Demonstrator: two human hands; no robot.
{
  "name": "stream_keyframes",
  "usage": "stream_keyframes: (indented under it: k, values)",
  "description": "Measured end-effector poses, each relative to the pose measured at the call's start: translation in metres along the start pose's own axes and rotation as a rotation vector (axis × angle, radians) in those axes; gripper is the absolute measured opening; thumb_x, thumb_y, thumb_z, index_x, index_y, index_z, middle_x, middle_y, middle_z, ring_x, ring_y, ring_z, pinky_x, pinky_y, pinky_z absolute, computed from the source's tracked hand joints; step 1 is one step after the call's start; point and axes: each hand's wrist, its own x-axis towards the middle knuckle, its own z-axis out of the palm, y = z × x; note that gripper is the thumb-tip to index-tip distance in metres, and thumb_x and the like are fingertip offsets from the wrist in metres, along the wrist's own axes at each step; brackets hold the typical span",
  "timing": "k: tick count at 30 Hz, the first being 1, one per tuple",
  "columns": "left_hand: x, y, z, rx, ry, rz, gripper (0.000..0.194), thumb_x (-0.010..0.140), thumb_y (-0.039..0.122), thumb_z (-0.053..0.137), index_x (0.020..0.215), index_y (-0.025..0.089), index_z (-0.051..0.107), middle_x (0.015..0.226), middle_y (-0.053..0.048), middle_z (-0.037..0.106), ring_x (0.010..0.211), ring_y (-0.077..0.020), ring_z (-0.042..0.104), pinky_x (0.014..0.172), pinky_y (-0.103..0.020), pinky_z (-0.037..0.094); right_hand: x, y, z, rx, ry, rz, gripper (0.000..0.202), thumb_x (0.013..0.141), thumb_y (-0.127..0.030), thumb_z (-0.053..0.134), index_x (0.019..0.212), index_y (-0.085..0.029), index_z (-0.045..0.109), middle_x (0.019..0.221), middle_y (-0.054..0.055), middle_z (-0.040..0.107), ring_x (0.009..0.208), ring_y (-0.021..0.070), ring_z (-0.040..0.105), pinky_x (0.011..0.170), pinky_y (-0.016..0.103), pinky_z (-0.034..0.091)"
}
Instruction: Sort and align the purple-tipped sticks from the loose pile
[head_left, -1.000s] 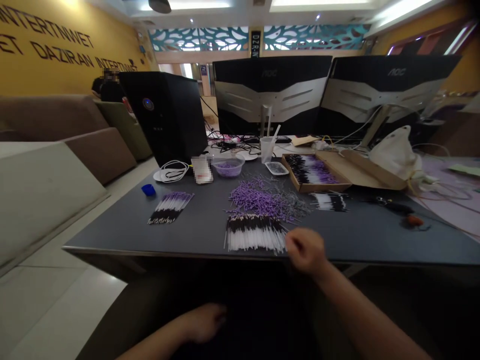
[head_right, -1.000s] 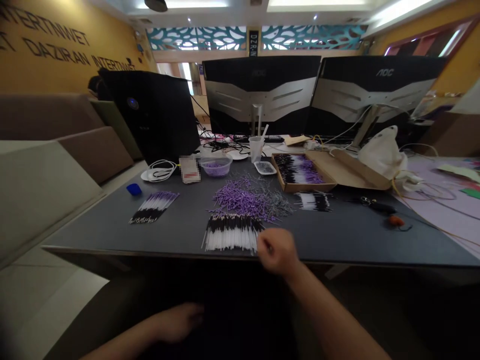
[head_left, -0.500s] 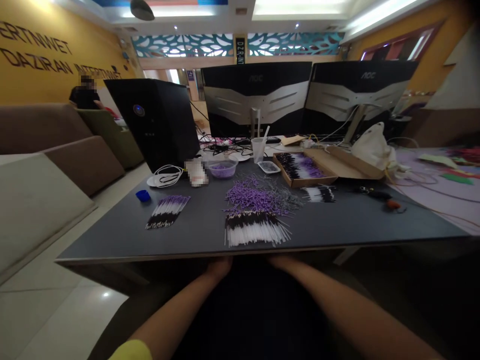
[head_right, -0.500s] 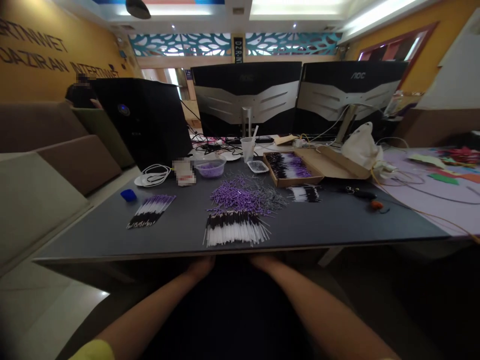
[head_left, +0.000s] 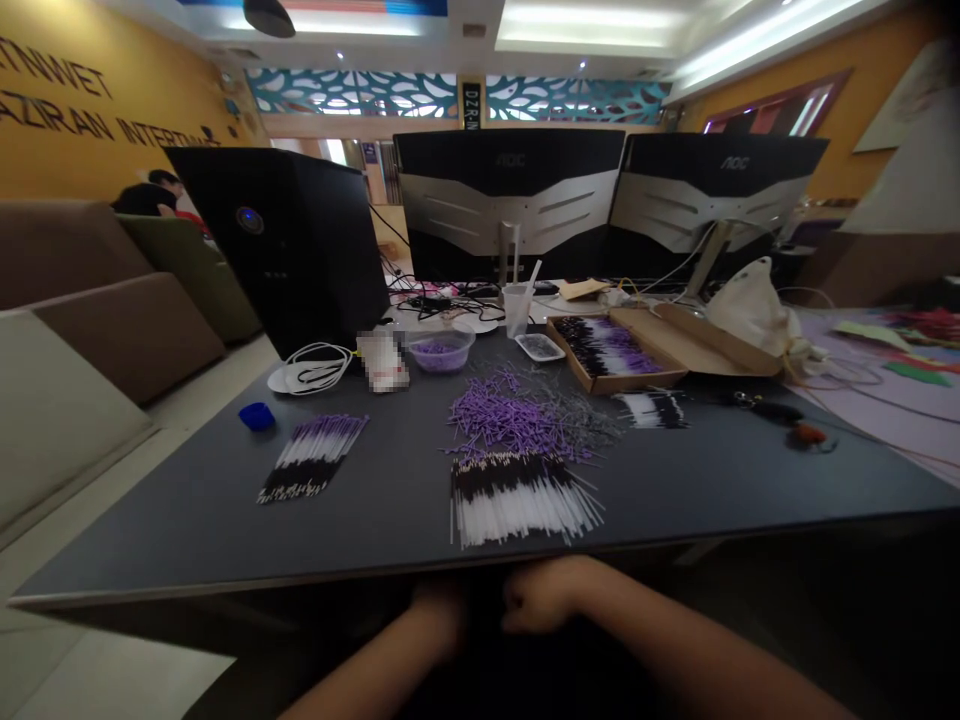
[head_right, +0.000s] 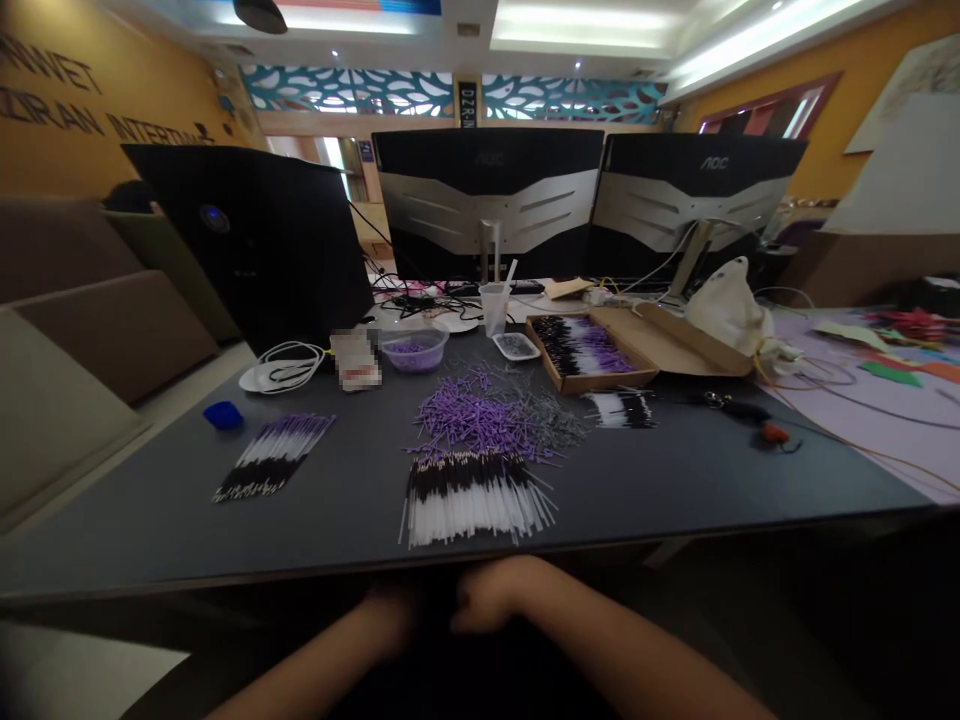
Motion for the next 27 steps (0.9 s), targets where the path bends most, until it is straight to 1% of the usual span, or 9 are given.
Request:
stream_keyframes:
  k: [3,4,7,9,11,13,15,20,27]
  values:
    - [-0.026,0.044,-0.023,0.009,-0.186,0.144,0.029,0.074,0.041,0.058,0.099,0.032,0.071,0.089,-0.005,0.073,0.084,-0.032,0.069,0.07,-0.041,0.054,-0.067,-0.023,-0.045,0.233,-0.361,-0.241,0.018,0.085,-0.027,0.054,0.094,-0.022,0.069,0.07,-0.001,0.065,0.073,0.0158,0.064,0.067,0.024,0.051]
    - [-0.037,0.057,-0.038,-0.008,-0.248,0.284,0.03,0.079,0.042,0.055,0.105,0.035,0.068,0.094,-0.003,0.072,0.085,-0.0284,0.069,0.068,-0.036,0.053,-0.088,-0.027,-0.059,0.323,-0.351,-0.339,0.022,0.086,-0.025,0.053,0.103,-0.022,0.067,0.078,0.0,0.066,0.077,0.0145,0.064,0.07,0.023,0.049]
    - [-0.059,0.08,-0.093,-0.057,-0.092,0.404,0.025,0.084,0.041,0.053,0.105,0.034,0.065,0.088,0.0,0.071,0.077,-0.0185,0.066,0.065,-0.027,0.046,-0.127,-0.018,-0.095,0.352,0.13,-0.363,0.023,0.088,-0.031,0.053,0.103,-0.018,0.066,0.081,0.003,0.065,0.076,0.0136,0.061,0.071,0.023,0.047]
    - [-0.059,0.076,-0.122,-0.052,0.134,0.328,0.022,0.09,0.037,0.045,0.098,0.029,0.064,0.086,0.001,0.068,0.076,-0.0145,0.062,0.067,-0.024,0.042,-0.127,0.002,-0.11,0.295,0.561,-0.223,0.021,0.088,-0.034,0.052,0.097,-0.017,0.063,0.076,0.001,0.063,0.071,0.0133,0.058,0.065,0.023,0.045]
    - [-0.046,0.059,-0.135,-0.035,0.398,0.196,0.028,0.094,0.036,0.038,0.088,0.022,0.061,0.081,0.0,0.065,0.073,-0.0135,0.058,0.066,-0.024,0.039,-0.11,0.026,-0.117,0.181,0.893,-0.088,0.018,0.087,-0.034,0.053,0.088,-0.018,0.061,0.071,0.0,0.06,0.065,0.0129,0.055,0.06,0.023,0.042]
    - [-0.028,0.036,-0.134,0.038,0.585,0.028,0.029,0.093,0.037,0.037,0.081,0.02,0.057,0.076,-0.001,0.063,0.069,-0.014,0.055,0.063,-0.025,0.035,-0.087,0.048,-0.118,0.094,1.091,-0.02,0.014,0.085,-0.03,0.054,0.087,-0.018,0.061,0.07,-0.001,0.06,0.063,0.013,0.054,0.059,0.024,0.041]
    - [-0.012,0.014,-0.125,0.038,0.625,-0.064,0.027,0.092,0.039,0.04,0.078,0.02,0.054,0.07,0.001,0.06,0.064,-0.0135,0.052,0.059,-0.025,0.031,-0.067,0.065,-0.116,0.076,1.142,-0.019,0.014,0.083,-0.029,0.054,0.091,-0.019,0.061,0.07,-0.001,0.061,0.06,0.0128,0.054,0.058,0.024,0.041]
    - [-0.001,-0.007,-0.111,-0.008,0.601,-0.153,0.027,0.088,0.041,0.043,0.072,0.02,0.05,0.061,0.003,0.054,0.057,-0.0126,0.048,0.055,-0.024,0.028,-0.051,0.082,-0.11,-0.047,1.27,-0.018,0.017,0.082,-0.025,0.055,0.095,-0.019,0.064,0.077,0.001,0.064,0.057,0.0127,0.052,0.06,0.026,0.042]
    - [-0.006,-0.007,-0.123,0.04,0.451,-0.043,0.019,0.081,0.032,0.049,0.067,0.019,0.05,0.061,0.003,0.054,0.057,-0.0124,0.047,0.054,-0.024,0.026,-0.046,0.083,-0.104,-0.21,1.164,-0.025,0.031,0.088,-0.031,0.052,0.113,-0.02,0.065,0.101,0.008,0.066,0.078,0.0185,0.061,0.072,0.031,0.048]
